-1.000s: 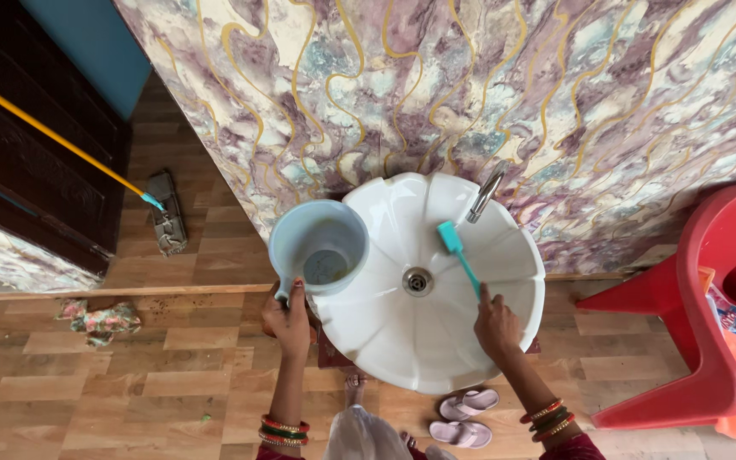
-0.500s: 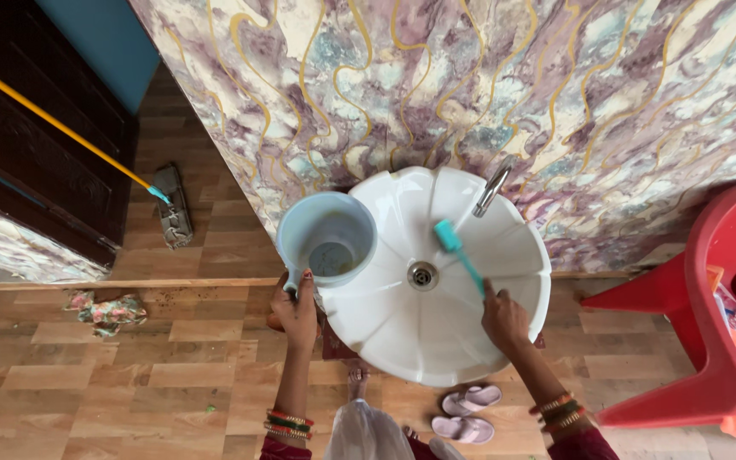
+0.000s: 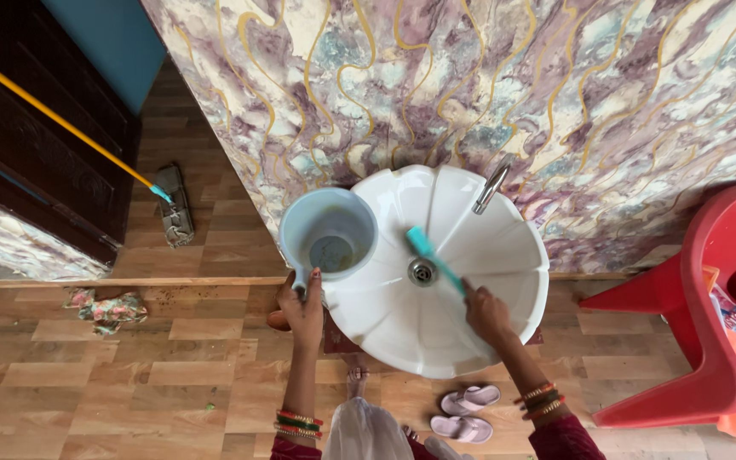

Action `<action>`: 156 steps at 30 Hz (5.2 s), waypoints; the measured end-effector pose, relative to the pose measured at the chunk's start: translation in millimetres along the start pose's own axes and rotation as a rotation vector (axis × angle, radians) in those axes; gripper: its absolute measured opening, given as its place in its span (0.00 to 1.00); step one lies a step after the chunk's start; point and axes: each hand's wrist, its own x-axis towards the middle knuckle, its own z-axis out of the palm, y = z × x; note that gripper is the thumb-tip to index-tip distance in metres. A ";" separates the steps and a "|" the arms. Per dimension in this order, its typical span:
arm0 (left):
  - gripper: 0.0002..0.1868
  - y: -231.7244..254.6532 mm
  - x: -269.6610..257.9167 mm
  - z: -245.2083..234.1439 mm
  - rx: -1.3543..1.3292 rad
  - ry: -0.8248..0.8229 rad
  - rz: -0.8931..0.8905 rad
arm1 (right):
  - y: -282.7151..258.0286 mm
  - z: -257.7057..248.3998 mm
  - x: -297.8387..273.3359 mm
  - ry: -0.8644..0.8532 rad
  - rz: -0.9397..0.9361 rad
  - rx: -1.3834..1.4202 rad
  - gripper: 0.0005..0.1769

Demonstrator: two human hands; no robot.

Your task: The person scrubs a white pedestal sink with a teal brush while repeatedly pouring water from a light blue mug into the basin. The person continues scrubbing the sink surface and rinsing the brush with water from the mug.

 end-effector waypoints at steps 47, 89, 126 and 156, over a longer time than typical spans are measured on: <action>0.14 84.6 21.9 26.4 0.120 -0.192 0.101 | 2.5 13.8 -6.1 0.166 -0.204 0.114 0.31; 0.20 72.9 17.4 28.0 0.347 -0.119 0.400 | -7.1 -2.2 -12.0 0.115 -0.197 0.212 0.31; 0.17 71.4 44.2 72.9 0.656 -0.471 0.616 | -7.8 -3.5 -11.0 0.252 0.055 0.093 0.29; 0.17 42.4 53.0 79.8 0.544 -0.403 0.546 | -7.2 3.0 -11.7 0.187 -0.123 0.126 0.29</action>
